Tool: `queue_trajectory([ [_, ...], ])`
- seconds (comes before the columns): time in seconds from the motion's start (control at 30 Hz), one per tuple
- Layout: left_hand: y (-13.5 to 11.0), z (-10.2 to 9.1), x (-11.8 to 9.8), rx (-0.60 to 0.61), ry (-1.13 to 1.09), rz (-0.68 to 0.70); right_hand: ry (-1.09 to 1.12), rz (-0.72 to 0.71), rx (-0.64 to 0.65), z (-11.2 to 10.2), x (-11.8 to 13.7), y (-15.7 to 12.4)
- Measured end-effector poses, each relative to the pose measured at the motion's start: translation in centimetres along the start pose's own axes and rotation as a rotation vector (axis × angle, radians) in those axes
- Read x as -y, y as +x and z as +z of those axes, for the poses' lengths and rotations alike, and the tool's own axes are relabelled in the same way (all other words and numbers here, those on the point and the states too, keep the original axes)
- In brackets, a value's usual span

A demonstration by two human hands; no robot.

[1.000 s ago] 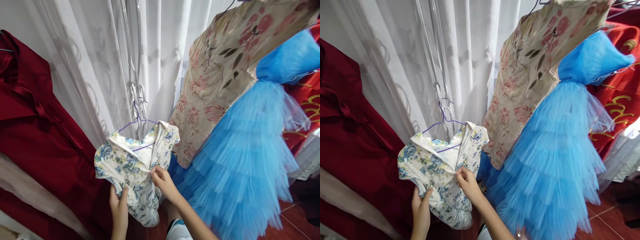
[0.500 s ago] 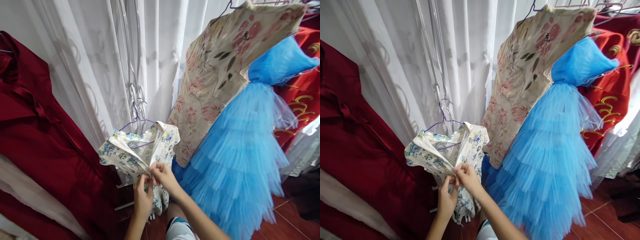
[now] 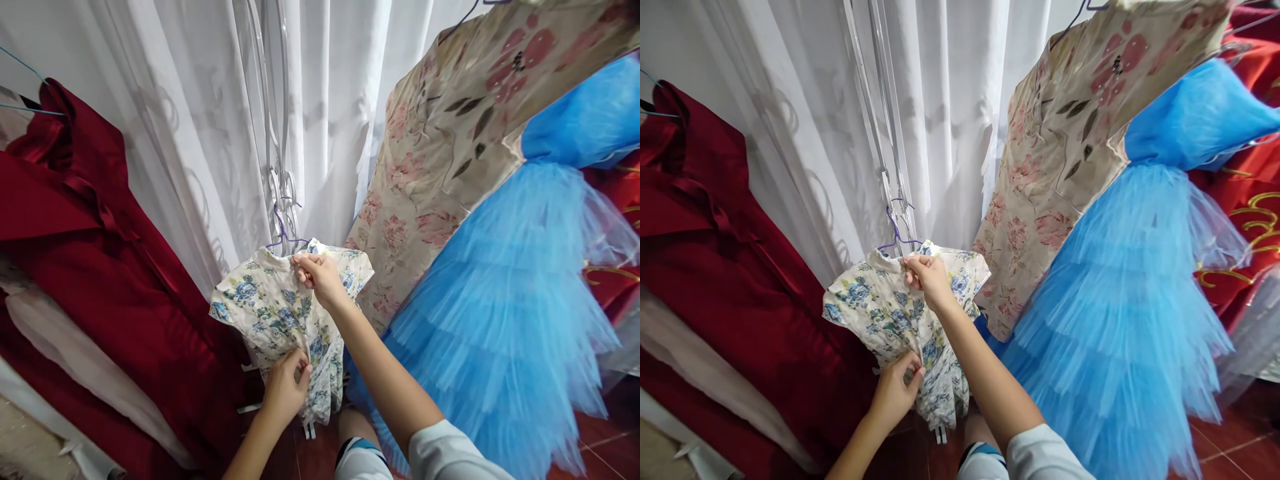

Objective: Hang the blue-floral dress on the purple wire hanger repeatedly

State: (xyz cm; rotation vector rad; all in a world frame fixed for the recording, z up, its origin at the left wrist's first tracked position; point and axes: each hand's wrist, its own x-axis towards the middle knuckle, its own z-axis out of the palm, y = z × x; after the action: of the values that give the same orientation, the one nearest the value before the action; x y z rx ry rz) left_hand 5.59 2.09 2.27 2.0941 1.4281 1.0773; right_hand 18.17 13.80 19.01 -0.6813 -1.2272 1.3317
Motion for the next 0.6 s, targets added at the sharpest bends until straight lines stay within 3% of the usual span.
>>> queue_trajectory([
  [0.17,6.5,-7.0,-3.0,-0.392,-0.076,0.122,-0.112,-0.010,0.035,0.0,0.7,-1.6],
  [0.2,8.1,-8.4,-3.7,-0.434,-0.058,0.169,-0.136,-0.021,0.050,0.0,0.8,-1.8],
  [0.27,11.0,-10.5,-5.2,-0.387,0.023,0.272,-0.181,-0.058,0.083,0.0,0.7,-1.9],
  [0.33,13.1,-11.3,-6.3,-0.351,0.106,0.364,-0.229,-0.099,0.094,-0.2,0.3,-1.7],
  [0.4,14.3,-11.5,-6.8,-0.407,0.154,0.420,-0.304,-0.134,0.053,-0.4,-0.6,-1.3],
  [0.5,15.0,-12.1,-6.1,-0.635,0.140,0.383,-0.432,-0.138,-0.015,-0.7,-2.4,-1.1],
  [0.6,14.8,-14.2,-3.2,-0.918,-0.026,0.203,-0.424,-0.065,0.042,-1.0,-3.8,-2.0],
])
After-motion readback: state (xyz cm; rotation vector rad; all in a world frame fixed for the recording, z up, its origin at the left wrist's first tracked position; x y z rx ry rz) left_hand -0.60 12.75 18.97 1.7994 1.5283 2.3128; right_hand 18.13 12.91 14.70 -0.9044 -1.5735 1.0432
